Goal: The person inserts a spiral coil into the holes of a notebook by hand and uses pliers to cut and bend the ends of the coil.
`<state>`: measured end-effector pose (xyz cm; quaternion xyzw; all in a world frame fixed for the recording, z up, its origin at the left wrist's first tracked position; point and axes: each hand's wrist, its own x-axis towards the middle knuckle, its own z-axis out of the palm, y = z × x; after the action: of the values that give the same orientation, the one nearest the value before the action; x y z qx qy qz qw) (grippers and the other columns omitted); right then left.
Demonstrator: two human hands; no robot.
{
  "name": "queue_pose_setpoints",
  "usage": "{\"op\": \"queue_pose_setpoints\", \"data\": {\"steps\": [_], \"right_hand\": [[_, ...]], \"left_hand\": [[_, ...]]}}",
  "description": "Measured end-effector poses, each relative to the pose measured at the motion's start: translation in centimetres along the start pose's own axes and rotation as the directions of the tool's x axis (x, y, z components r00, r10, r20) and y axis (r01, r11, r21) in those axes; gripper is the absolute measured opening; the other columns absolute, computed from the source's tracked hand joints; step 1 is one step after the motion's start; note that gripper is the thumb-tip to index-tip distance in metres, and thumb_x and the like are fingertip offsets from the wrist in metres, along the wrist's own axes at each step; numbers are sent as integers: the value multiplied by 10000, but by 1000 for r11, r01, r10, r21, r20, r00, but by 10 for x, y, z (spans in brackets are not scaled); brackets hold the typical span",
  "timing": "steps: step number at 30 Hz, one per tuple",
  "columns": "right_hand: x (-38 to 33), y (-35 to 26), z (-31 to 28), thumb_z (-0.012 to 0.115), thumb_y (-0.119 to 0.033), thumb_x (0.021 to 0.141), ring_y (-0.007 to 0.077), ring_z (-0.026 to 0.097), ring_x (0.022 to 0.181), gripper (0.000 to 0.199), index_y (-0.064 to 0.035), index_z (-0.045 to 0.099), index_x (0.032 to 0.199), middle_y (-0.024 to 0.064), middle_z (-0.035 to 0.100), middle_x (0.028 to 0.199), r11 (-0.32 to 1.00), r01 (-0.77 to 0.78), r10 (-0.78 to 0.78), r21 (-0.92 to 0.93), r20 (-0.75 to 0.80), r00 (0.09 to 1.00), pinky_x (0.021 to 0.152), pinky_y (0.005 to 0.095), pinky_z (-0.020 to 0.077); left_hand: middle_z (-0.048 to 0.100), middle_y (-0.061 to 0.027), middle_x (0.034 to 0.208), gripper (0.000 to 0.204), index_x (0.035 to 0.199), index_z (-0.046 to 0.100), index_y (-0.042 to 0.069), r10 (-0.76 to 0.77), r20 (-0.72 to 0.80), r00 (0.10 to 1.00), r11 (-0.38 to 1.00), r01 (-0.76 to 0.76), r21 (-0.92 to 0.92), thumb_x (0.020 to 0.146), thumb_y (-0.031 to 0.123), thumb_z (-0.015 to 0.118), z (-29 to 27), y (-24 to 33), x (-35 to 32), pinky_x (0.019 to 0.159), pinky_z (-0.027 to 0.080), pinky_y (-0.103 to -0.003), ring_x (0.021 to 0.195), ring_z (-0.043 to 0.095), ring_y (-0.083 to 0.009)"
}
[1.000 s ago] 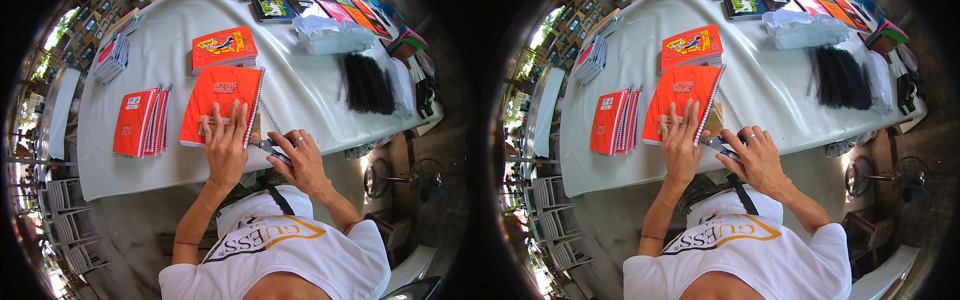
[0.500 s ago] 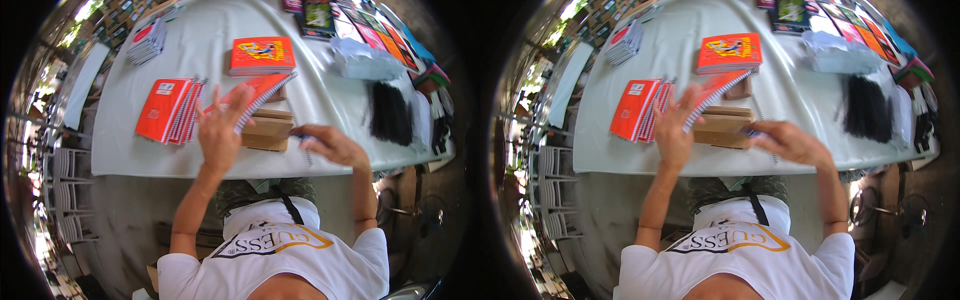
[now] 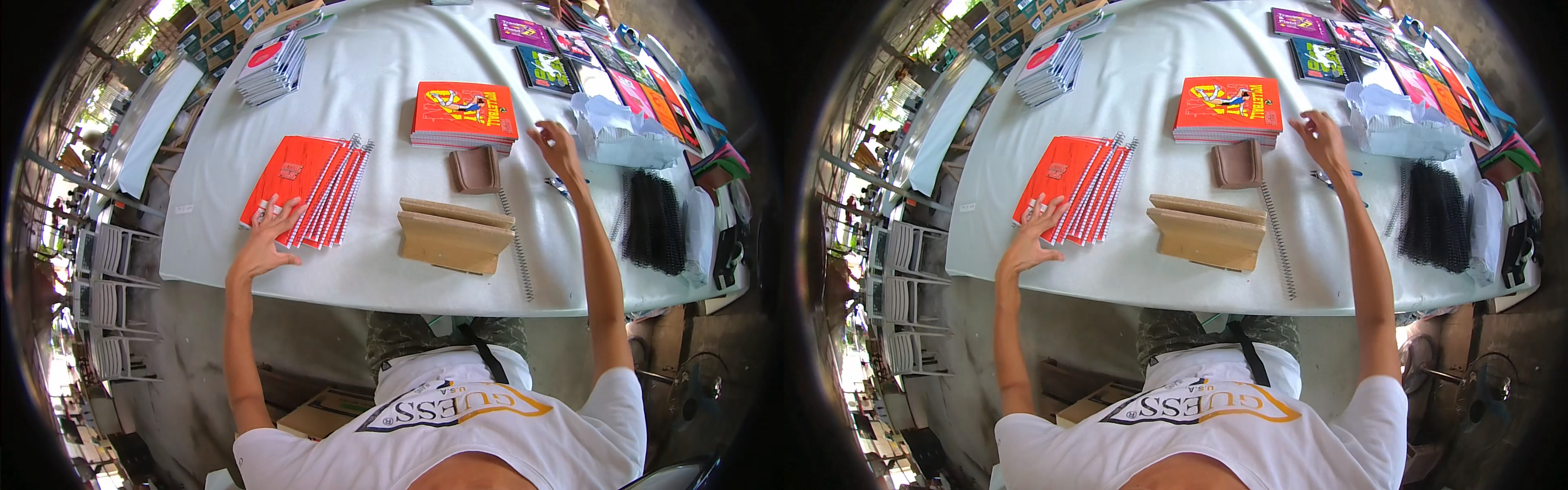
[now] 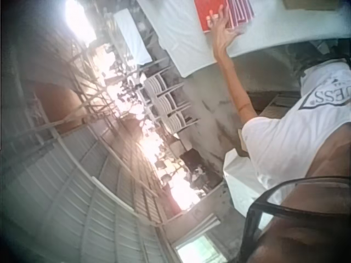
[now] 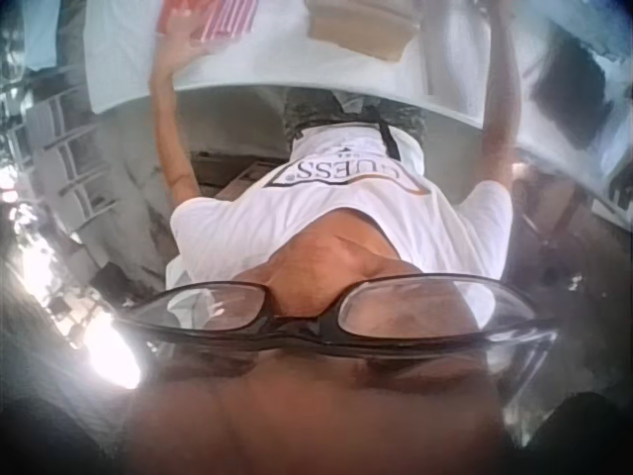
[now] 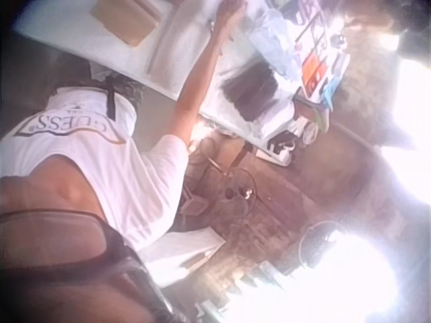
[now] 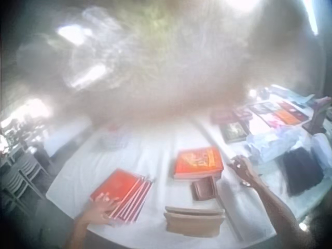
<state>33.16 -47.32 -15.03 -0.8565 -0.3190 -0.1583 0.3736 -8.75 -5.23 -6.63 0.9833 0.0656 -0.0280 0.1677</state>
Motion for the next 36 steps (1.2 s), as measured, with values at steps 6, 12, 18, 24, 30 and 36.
{"op": "queue_pose_setpoints", "data": {"steps": [6,12,18,24,30,36], "right_hand": [[61,-29,58,842,-536,698,118,618,615,550,-13,674,723,39,621,652,778,-620,571,99,300,764,500,301,505],[70,-4,29,864,-352,697,203,675,694,383,-27,698,813,136,711,791,835,-448,475,-319,6,880,659,346,532],[21,-138,-27,802,-178,751,137,625,665,260,15,678,874,95,676,691,944,-164,187,286,-55,981,614,296,490],[-123,-172,-67,797,-51,798,92,633,866,210,2,701,977,43,712,955,572,-23,207,820,-118,971,775,275,531],[-156,-164,-48,739,57,788,259,630,954,230,13,672,1003,148,631,1096,771,-109,119,627,26,993,847,347,507],[-171,-162,-30,574,197,623,389,515,1075,538,26,530,1131,187,528,1114,988,-57,19,142,254,967,936,439,449]], "left_hand": [[423,-17,1531,800,1461,466,240,-29,-232,972,991,-4,-137,740,218,813,-15,4,5,1190,145,-529,1478,241,-335],[414,-66,1531,750,1464,454,189,9,-451,893,945,-156,-289,793,152,787,9,85,100,1187,217,-450,1470,255,-341],[351,-220,1538,861,1534,237,28,-307,-551,776,684,-223,-695,875,254,742,18,117,183,1159,273,-340,1451,307,-263],[474,-127,1465,550,1397,481,27,199,-437,877,235,-476,-847,952,337,572,-15,189,129,1099,402,-417,1328,485,-285],[481,-152,1454,502,1356,563,66,407,-425,808,59,-488,-871,924,321,559,25,158,104,1129,372,-452,1312,504,-330],[284,-142,1582,907,1562,143,46,106,-310,945,276,-327,-904,928,522,582,93,140,90,1144,275,-339,1435,299,-206]]}}
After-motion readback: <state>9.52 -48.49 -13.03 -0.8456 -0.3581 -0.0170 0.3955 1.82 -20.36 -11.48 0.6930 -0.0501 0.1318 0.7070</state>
